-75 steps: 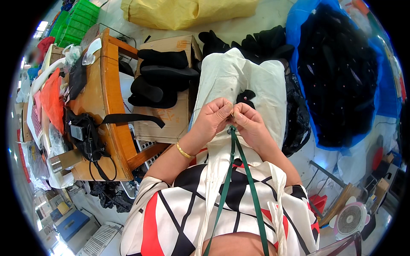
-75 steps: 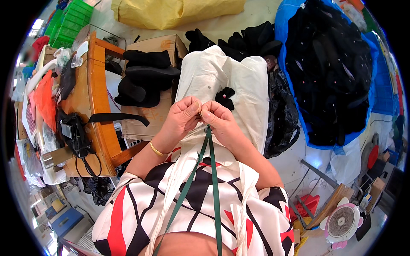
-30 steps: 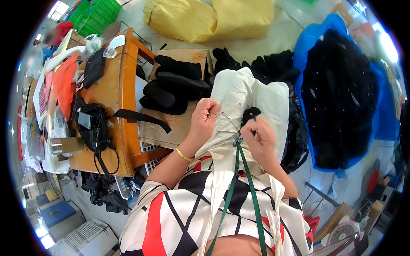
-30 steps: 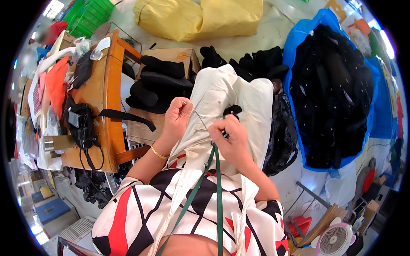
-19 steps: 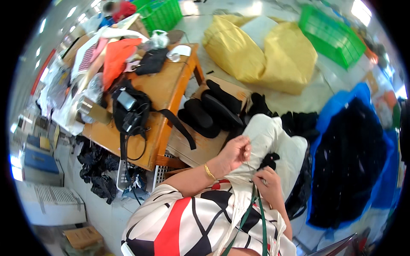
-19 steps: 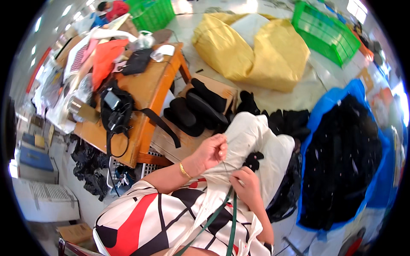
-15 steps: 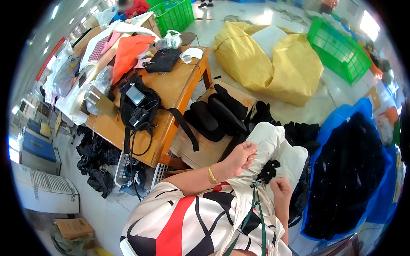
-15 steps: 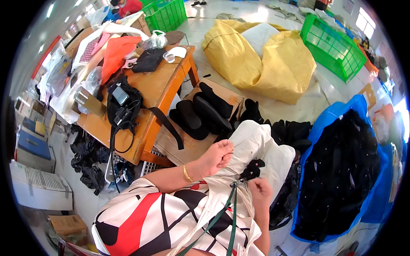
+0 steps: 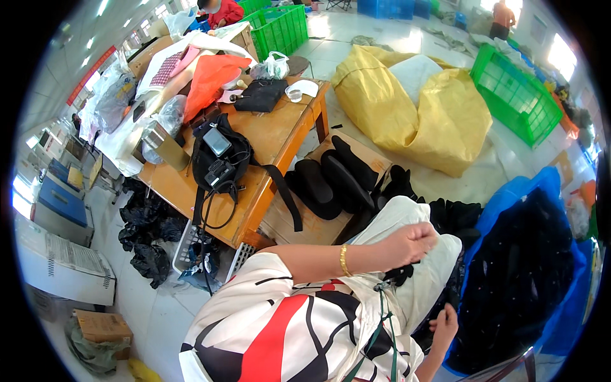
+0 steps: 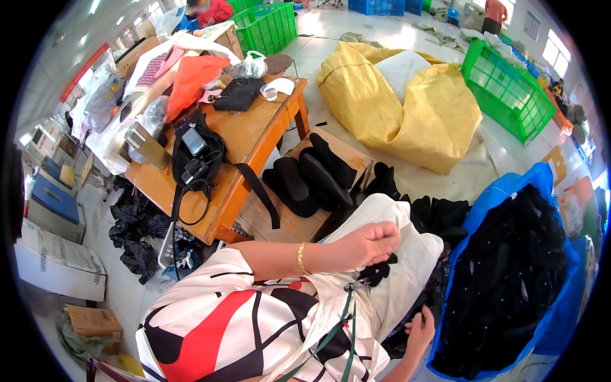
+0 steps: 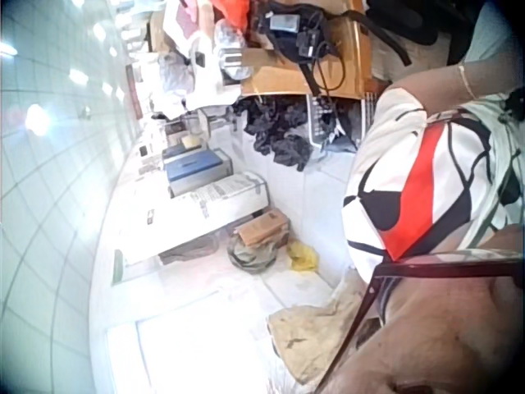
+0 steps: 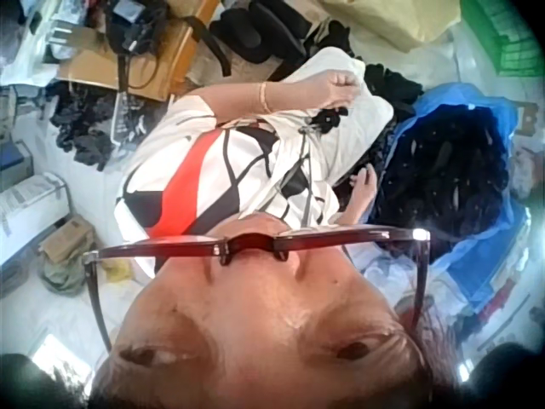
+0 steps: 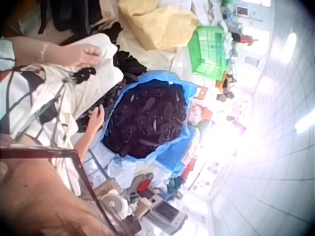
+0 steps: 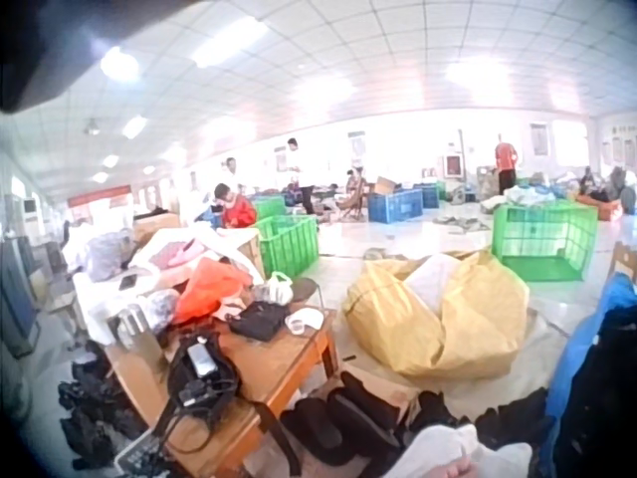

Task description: The person sits on the floor and hand-sews a black shoe using a needle and thread. They repeatedly insert the needle into the shoe's upper and pull the thread tight to secure the material. The person works on a single shoe for the duration of the clip, surrounded by other shoes and materials.

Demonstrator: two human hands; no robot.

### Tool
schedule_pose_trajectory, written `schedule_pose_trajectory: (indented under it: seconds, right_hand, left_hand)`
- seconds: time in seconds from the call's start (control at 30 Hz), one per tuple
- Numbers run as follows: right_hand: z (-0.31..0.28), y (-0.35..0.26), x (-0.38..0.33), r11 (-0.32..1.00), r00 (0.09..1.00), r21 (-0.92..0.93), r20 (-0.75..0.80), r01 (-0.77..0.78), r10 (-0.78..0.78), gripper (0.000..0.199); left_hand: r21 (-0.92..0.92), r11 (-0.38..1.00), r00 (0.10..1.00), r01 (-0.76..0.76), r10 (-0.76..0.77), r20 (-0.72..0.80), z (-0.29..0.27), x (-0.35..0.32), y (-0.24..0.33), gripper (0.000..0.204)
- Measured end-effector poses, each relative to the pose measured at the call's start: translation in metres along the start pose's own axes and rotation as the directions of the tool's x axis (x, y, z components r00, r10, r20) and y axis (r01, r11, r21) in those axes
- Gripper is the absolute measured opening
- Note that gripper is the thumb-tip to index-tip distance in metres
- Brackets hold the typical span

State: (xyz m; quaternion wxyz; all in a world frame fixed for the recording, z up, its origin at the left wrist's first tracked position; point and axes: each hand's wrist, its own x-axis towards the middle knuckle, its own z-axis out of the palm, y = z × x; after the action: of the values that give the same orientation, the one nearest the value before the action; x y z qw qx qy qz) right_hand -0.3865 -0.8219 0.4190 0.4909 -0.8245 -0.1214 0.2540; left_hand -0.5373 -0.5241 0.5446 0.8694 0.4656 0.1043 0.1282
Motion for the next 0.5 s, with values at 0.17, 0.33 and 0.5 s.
schedule_pose_trajectory:
  seconds: [0.17,0.33,0.5]
  right_hand:
    - [0.078,-0.108,-0.013,0.722,0.893,0.685,0.263,0.093,-0.365,0.039]
    - [0.134,-0.127,-0.005,0.678,0.691,0.728,0.542,-0.102,-0.478,0.025]
    - [0.147,-0.108,0.003,0.742,0.671,0.636,0.647,-0.211,-0.363,0.021]
  left_hand:
    - [0.007,0.999,0.985,0.031,-0.032,0.172,0.026,0.008,-0.018,0.018]
    - [-0.063,0.993,0.995,0.095,-0.094,0.023,0.022,0.004,0.028,0.016]
    - [-0.296,0.948,0.993,-0.116,0.112,-0.033,-0.017,-0.004,0.083,0.019]
